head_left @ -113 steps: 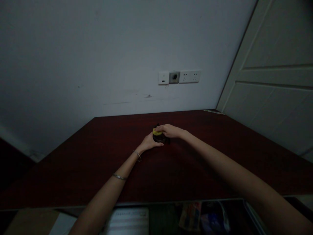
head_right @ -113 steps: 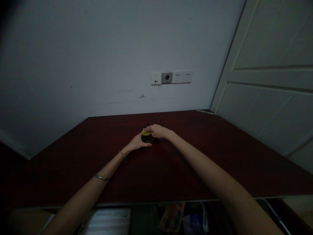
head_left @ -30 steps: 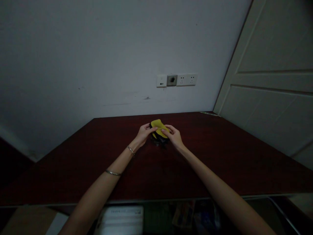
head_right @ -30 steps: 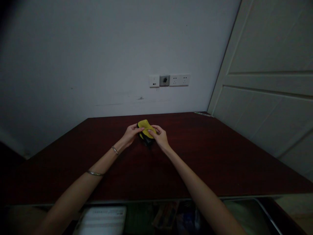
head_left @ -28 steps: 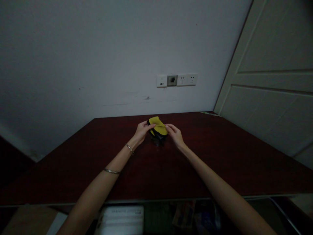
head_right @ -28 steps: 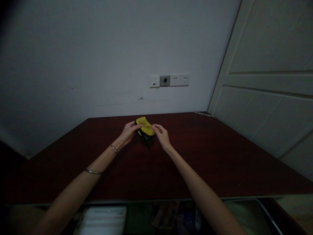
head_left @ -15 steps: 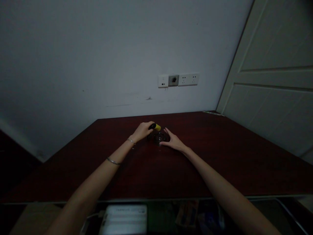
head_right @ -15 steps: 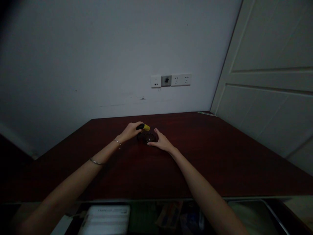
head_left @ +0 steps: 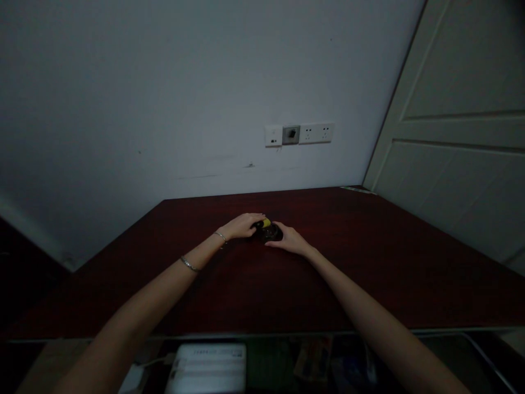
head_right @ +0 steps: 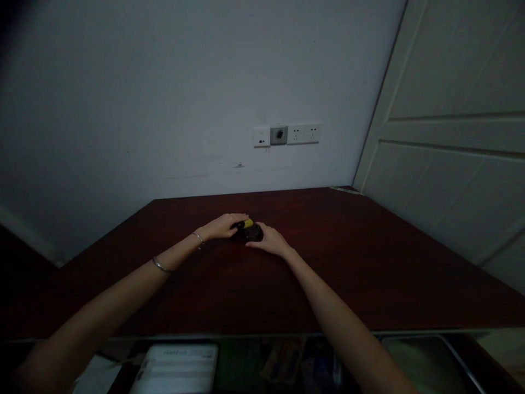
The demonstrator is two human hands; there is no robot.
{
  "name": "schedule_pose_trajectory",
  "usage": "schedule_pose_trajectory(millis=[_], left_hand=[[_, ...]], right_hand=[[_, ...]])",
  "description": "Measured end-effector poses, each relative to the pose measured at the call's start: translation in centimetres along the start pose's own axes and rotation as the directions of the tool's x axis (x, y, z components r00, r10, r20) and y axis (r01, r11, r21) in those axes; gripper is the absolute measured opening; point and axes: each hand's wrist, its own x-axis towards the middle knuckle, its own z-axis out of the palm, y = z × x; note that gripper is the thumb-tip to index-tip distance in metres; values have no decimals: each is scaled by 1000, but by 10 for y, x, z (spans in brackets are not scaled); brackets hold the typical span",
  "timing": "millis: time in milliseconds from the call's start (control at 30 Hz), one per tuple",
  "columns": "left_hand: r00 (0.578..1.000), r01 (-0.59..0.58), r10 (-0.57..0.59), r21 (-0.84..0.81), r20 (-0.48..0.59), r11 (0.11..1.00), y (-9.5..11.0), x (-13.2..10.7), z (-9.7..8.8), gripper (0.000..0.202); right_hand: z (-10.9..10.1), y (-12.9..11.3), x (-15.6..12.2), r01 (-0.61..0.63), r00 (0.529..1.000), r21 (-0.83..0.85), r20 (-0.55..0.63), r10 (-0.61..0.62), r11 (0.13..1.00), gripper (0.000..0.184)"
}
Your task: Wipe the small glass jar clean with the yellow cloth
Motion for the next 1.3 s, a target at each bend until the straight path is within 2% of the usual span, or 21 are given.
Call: schedule_pose_trajectory(millis=[233, 467, 700, 967, 1133, 1300], left_hand=[[999, -34, 35, -10, 32, 999, -1, -3, 1, 56], [998, -27, 26, 5, 60, 1000, 3, -13, -5, 58], [996, -34, 29, 53, 86, 998, 13, -27, -10, 51], [993, -72, 63, 93, 104, 993, 29, -31, -14, 42], [991, -102, 93, 90, 93, 991, 39, -29, -9, 40], [991, -122, 117, 70, 66, 990, 47, -25, 6, 48]], right_hand=[[1, 2, 0, -35, 999, -30, -8, 35, 999, 79], [3, 4, 1, -78, 997, -57, -34, 76, 995, 80], [6, 5, 1, -98, 994, -76, -46, 94, 992, 82], [6, 5, 1, -93, 995, -86, -43, 89, 992, 78], [6, 5, 1, -87, 995, -79, -45, 84, 993, 75], [6, 5, 0, -91, 995, -69, -46, 88, 993, 70]])
